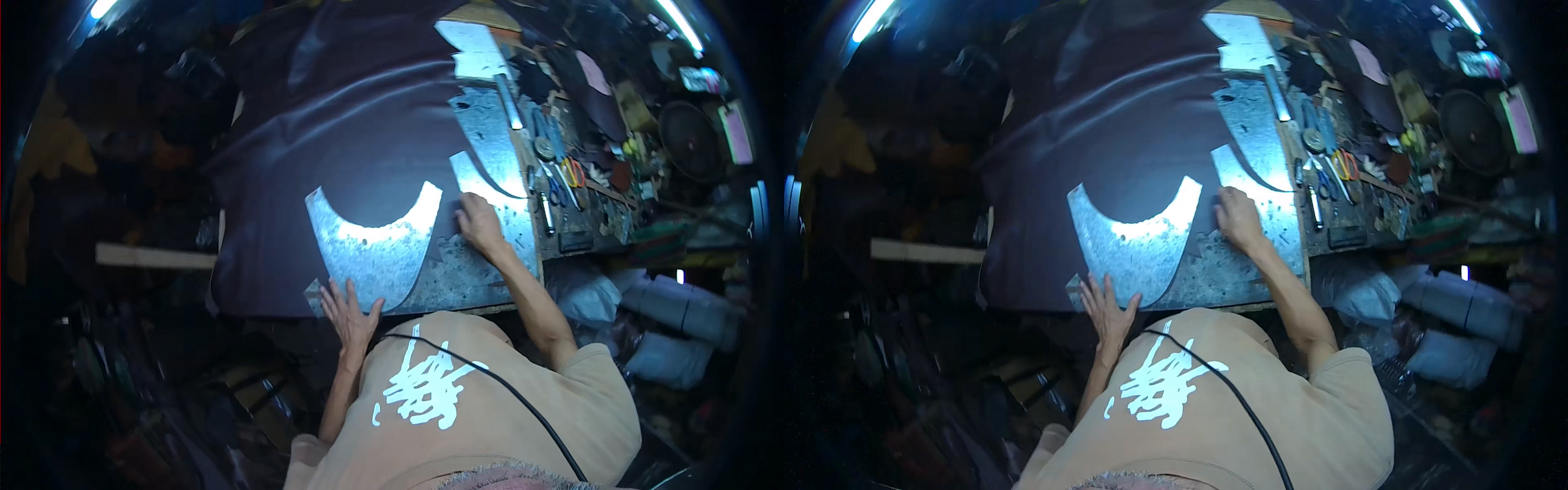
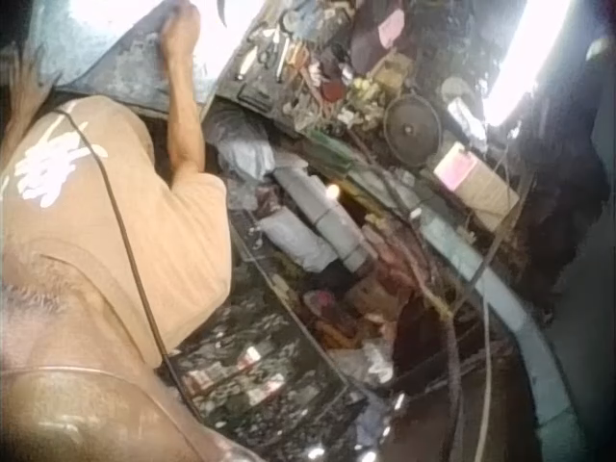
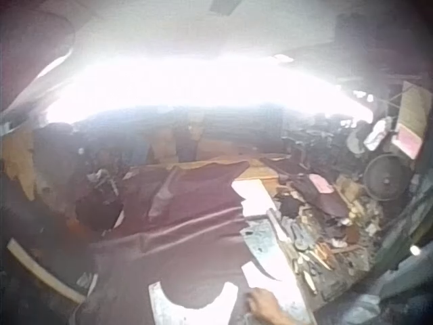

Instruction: Cutting out leather components using metal templates and a knife.

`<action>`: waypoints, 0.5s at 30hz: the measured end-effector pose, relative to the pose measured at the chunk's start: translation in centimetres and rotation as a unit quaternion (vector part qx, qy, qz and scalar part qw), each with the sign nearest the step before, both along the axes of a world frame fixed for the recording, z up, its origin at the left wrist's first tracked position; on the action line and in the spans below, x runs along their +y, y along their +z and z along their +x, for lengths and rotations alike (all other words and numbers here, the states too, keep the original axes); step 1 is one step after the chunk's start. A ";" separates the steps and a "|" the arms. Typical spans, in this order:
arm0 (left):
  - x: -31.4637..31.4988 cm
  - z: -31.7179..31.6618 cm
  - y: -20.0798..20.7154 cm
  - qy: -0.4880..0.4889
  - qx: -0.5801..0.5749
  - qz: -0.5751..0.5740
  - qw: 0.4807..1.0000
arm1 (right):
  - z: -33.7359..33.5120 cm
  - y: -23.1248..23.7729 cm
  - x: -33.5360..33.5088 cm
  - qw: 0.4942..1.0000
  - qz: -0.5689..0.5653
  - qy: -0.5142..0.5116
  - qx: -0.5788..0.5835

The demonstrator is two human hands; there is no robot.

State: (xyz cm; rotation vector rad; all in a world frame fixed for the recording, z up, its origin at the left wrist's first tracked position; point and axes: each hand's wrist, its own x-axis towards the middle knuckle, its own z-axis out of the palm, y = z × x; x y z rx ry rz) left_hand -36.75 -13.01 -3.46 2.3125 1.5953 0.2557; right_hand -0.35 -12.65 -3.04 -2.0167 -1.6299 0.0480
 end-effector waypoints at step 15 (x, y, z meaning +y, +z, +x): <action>-1.7 -0.2 1.0 0.251 -0.539 -0.168 0.786 | -14.8 -1.6 4.2 0.960 -0.168 0.194 -0.111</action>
